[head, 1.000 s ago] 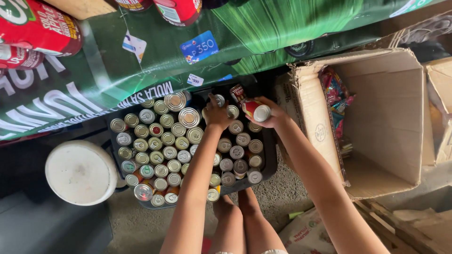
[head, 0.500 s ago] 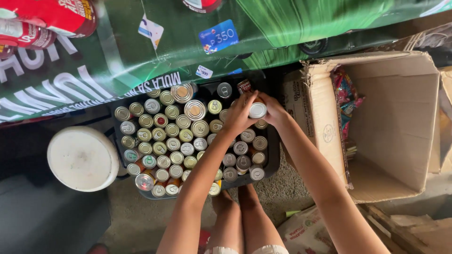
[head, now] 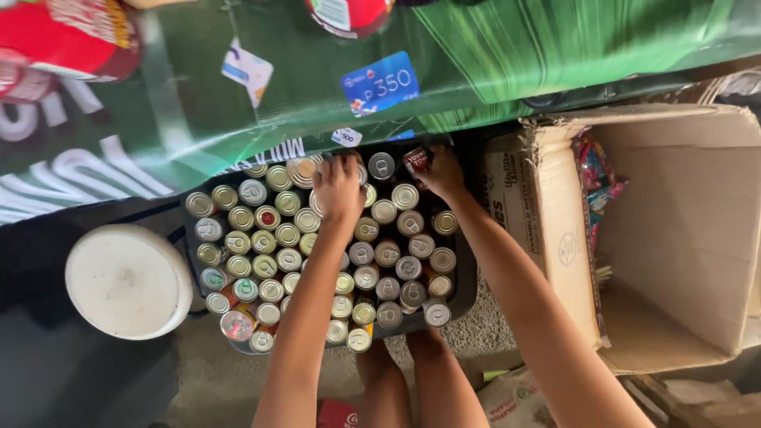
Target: Organizing and restocking canned goods between a floor bin and a shelf/table.
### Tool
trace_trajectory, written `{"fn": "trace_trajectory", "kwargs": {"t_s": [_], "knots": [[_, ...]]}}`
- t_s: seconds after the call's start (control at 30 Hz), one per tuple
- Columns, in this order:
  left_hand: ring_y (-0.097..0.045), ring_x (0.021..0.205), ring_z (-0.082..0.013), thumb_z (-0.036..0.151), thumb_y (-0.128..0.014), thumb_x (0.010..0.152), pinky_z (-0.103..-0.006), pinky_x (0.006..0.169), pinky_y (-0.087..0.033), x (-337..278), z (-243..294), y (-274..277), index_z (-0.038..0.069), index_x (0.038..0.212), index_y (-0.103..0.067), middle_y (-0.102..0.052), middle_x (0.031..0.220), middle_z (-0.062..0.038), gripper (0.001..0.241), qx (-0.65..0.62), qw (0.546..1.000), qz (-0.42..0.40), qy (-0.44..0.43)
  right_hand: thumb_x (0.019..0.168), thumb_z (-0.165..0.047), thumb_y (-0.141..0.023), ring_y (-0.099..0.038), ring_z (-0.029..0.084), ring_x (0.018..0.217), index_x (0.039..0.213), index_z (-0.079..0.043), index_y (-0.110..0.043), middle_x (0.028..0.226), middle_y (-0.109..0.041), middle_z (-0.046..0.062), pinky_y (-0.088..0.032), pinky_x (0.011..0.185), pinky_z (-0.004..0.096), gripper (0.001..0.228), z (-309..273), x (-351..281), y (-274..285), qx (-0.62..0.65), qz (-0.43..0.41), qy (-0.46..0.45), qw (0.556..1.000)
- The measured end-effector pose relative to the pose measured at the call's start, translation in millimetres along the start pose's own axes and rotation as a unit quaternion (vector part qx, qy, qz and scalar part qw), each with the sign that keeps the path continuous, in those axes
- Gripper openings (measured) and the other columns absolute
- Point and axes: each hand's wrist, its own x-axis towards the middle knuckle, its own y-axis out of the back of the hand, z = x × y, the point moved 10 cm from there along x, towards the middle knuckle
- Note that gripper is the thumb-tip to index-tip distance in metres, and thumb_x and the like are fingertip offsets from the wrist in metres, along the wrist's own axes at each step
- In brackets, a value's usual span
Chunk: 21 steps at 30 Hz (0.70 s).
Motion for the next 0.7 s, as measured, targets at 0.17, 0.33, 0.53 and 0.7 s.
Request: {"fn": "trace_trajectory", "kwargs": {"t_s": [0.17,0.33,0.53,0.7], "knots": [[-0.057,0.115,-0.0282,0.017,-0.08,0.069,-0.046,0.095,-0.044,7.6,-13.3,-79.3,0.004,0.138,-0.059,-0.065,0.118,-0.011,0.073,0.087,0.991,-0.081,-0.062,0.082,-0.039,-0.079,-0.072,0.037,0.104,0.125,-0.005,-0.066,0.113,-0.074,0.02,-0.058,0.088,0.049,0.057,13.6,4.2,-50.6,-0.192,-0.139,-0.074,0.969],[-0.056,0.117,-0.0314,0.021,-0.08,0.077,-0.0516,0.096,-0.043,10.6,15.4,-66.9,-0.003,0.145,-0.054,-0.064,0.128,-0.016,0.076,0.027,0.996,-0.049,-0.069,0.075,-0.044,-0.083,-0.072,0.034,0.109,0.12,-0.014,-0.075,0.117,-0.075,0.014,-0.058,0.093,0.047,0.055,-9.4,-11.5,0.8,-0.131,-0.216,-0.153,0.956],[-0.055,0.123,-0.0355,0.024,-0.084,0.067,-0.0605,0.107,-0.036,27.6,49.9,-100.6,0.015,0.14,-0.057,-0.063,0.124,-0.015,0.078,-0.001,0.986,-0.139,-0.09,0.059,-0.023,-0.092,-0.064,0.043,0.106,0.116,-0.005,-0.067,0.115,-0.069,0.022,-0.053,0.091,0.05,0.065,-62.3,18.7,41.3,-0.062,-0.004,0.095,0.994],[-0.061,0.118,-0.0371,0.016,-0.081,0.061,-0.0515,0.106,-0.043,32.7,43.1,-62.6,0.011,0.13,-0.064,-0.066,0.123,-0.016,0.071,-0.107,0.989,0.055,-0.085,0.059,-0.02,-0.092,-0.065,0.042,0.106,0.117,-0.01,-0.069,0.115,-0.07,0.019,-0.054,0.09,0.05,0.063,-97.2,12.1,76.5,0.033,0.048,0.047,0.997]]}}
